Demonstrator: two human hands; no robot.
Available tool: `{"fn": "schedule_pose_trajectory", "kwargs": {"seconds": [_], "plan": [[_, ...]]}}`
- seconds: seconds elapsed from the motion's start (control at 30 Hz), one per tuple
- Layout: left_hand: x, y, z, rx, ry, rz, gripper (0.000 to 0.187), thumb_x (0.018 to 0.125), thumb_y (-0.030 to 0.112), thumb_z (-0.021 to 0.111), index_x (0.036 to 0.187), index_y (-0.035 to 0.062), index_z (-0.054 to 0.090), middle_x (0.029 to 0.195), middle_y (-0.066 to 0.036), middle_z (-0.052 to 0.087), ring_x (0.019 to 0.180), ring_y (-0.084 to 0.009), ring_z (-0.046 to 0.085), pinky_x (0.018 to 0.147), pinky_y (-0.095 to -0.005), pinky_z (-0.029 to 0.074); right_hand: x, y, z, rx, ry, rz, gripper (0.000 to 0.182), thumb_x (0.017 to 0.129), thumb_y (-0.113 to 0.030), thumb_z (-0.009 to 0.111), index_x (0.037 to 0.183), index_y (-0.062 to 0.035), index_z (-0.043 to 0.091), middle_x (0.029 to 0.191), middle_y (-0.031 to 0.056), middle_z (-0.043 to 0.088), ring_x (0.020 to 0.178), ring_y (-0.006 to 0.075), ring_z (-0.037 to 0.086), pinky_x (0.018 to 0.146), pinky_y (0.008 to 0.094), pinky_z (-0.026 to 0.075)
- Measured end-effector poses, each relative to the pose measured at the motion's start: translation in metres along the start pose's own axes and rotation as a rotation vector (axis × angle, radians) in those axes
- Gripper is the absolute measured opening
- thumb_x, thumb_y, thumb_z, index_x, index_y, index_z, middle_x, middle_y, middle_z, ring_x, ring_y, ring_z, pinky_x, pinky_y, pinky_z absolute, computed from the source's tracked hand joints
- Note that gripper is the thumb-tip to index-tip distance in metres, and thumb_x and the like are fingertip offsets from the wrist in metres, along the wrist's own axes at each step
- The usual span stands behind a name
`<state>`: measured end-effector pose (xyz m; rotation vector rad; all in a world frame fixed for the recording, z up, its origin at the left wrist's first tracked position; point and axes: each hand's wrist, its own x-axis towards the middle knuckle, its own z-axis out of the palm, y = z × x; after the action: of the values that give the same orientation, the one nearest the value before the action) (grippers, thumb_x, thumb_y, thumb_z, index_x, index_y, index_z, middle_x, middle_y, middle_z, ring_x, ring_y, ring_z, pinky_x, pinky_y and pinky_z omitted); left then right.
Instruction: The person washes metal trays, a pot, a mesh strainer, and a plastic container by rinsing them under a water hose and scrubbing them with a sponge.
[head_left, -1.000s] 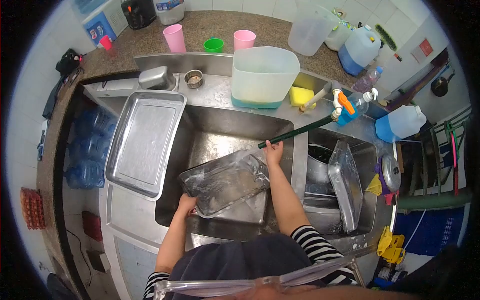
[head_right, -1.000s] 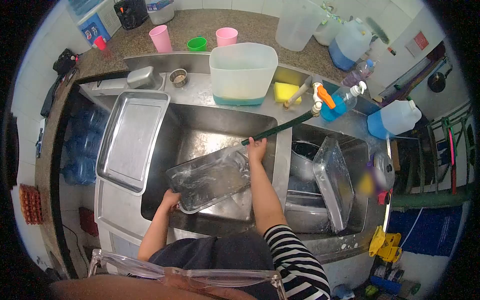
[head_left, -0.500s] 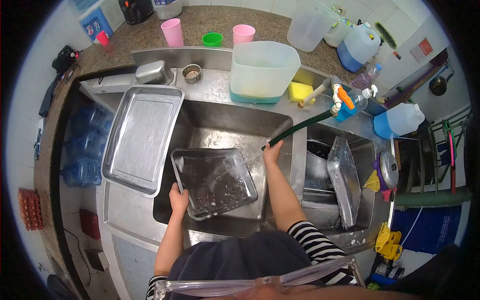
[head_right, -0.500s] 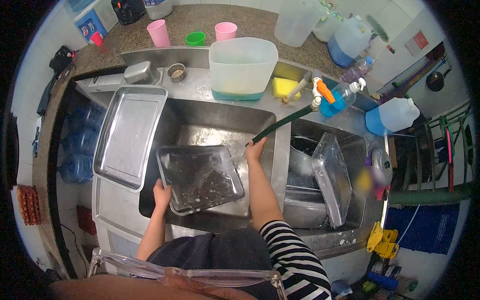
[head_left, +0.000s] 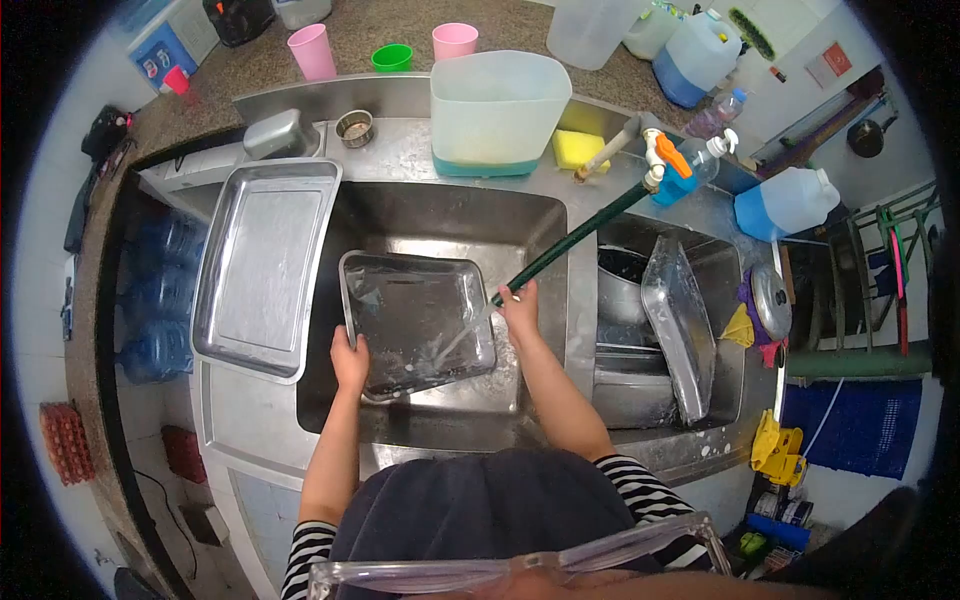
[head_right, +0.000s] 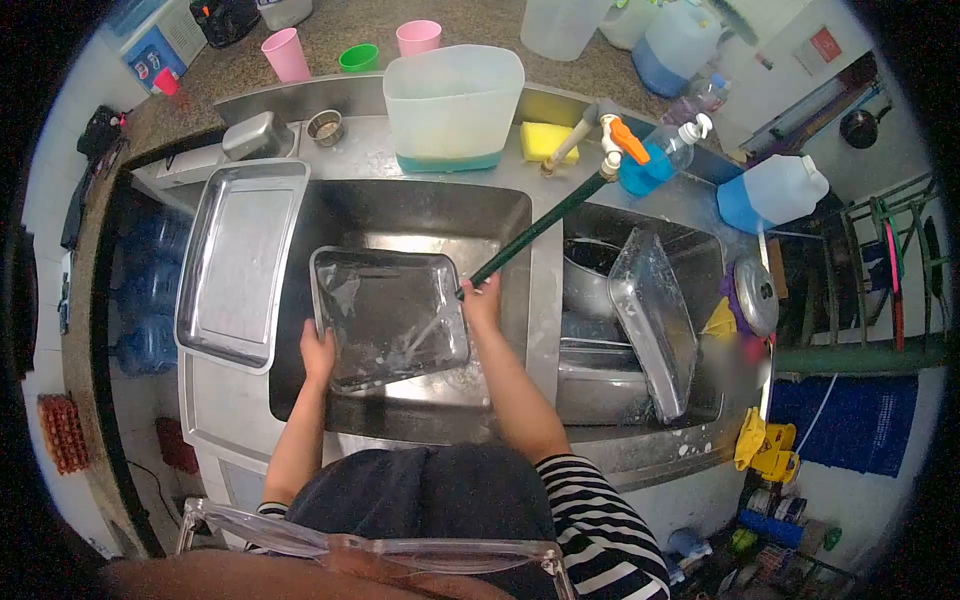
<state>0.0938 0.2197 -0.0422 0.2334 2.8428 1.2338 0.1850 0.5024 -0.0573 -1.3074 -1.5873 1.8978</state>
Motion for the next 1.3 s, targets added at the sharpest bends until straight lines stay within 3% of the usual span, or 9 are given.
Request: {"fn": "schedule_pose_trajectory", "kwargs": {"seconds": [0.13,0.23,0.33,0.57,0.7,0.83,0.9,1.1,1.3], "plan": [[0.002,-0.021,0.03,-0.087,-0.13,-0.062,0.029,0.072,0.005,0.058,0.096,0.0032,0.043,0.095,-0.018,0.045,0.097,-0.0359,0.043,0.083,-0.0383,0.036,-0.018,-0.022,0.014,0.254,-0.137,0.078,0.037,0.083,-0.005,0.053,0.114,-0.0073,0.033,0.091,0.0086,0.055,0.079,0.0164,0.056,0.061,0.0279,0.045],[-0.006,-0.023,0.046,-0.361,-0.312,-0.321,0.032,0.073,0.003,0.056,0.101,0.0049,0.041,0.101,-0.02,0.05,0.097,-0.0355,0.048,0.085,-0.0376,0.037,-0.025,-0.03,0.017,0.369,-0.211,0.108,0.028,0.084,-0.006,0.052,0.107,-0.0063,0.036,0.088,0.0079,0.057,0.078,0.0164,0.057,0.063,0.0279,0.045],[-0.01,-0.021,0.055,-0.149,-0.18,-0.202,0.038,0.071,0.003,0.054,0.107,0.0019,0.043,0.098,-0.025,0.054,0.093,-0.0382,0.053,0.082,-0.0391,0.039,-0.031,-0.036,0.024,0.401,-0.269,0.098,0.017,0.085,-0.007,0.05,0.098,-0.0067,0.04,0.091,0.0091,0.057,0.084,0.0191,0.057,0.073,0.0329,0.048],[0.0,0.025,0.047,0.235,-0.329,-0.469,0.037,0.066,0.002,0.05,0.103,-0.0013,0.055,0.089,-0.028,0.057,0.086,-0.038,0.057,0.077,-0.0394,0.043,-0.045,-0.042,0.03,0.47,-0.298,0.144,0.022,0.085,-0.009,0.051,0.102,-0.0068,0.038,0.092,0.0073,0.057,0.083,0.0162,0.057,0.069,0.0301,0.045],[-0.01,0.058,0.026,-0.024,-0.404,-0.471,0.046,0.066,-0.002,0.047,0.113,0.0002,0.05,0.097,-0.025,0.056,0.093,-0.0341,0.055,0.081,-0.0367,0.042,-0.021,-0.046,0.048,0.495,-0.284,0.118,0.025,0.084,-0.008,0.053,0.103,-0.0069,0.037,0.092,0.0072,0.057,0.082,0.0165,0.058,0.068,0.0302,0.045],[-0.008,0.069,0.014,-0.116,-0.296,-0.158,0.061,0.064,-0.011,0.038,0.123,0.0046,0.041,0.116,-0.019,0.048,0.109,-0.0314,0.046,0.09,-0.0326,0.036,0.007,-0.056,0.059,0.458,-0.21,0.099,0.022,0.084,-0.003,0.05,0.103,-0.0034,0.037,0.097,0.0124,0.057,0.088,0.022,0.058,0.073,0.035,0.047],[-0.007,0.075,0.0,0.01,-0.209,0.218,0.064,0.06,-0.012,0.039,0.122,0.0037,0.043,0.115,-0.02,0.048,0.109,-0.0333,0.045,0.093,-0.0333,0.035,0.011,-0.062,0.063,0.538,-0.279,0.085,0.021,0.084,-0.003,0.05,0.101,-0.0029,0.038,0.097,0.0131,0.056,0.087,0.0236,0.058,0.074,0.0363,0.048],[-0.016,0.107,-0.043,0.092,-0.136,0.295,0.07,0.056,-0.017,0.039,0.122,0.0034,0.042,0.127,-0.02,0.036,0.115,-0.0342,0.039,0.097,-0.0339,0.031,-0.006,-0.06,0.055,0.567,-0.302,0.073,0.017,0.083,0.001,0.048,0.097,0.0021,0.038,0.089,0.0146,0.054,0.08,0.0261,0.059,0.072,0.0335,0.052],[-0.042,0.132,-0.045,0.435,-0.235,0.434,0.075,0.064,-0.014,0.045,0.128,0.0246,0.037,0.136,-0.008,0.027,0.115,-0.0314,0.037,0.094,-0.0407,0.032,-0.02,-0.039,0.02,0.416,-0.345,0.064,0.018,0.084,0.0,0.048,0.097,0.0023,0.037,0.088,0.015,0.054,0.078,0.0244,0.059,0.07,0.0324,0.053]]}}
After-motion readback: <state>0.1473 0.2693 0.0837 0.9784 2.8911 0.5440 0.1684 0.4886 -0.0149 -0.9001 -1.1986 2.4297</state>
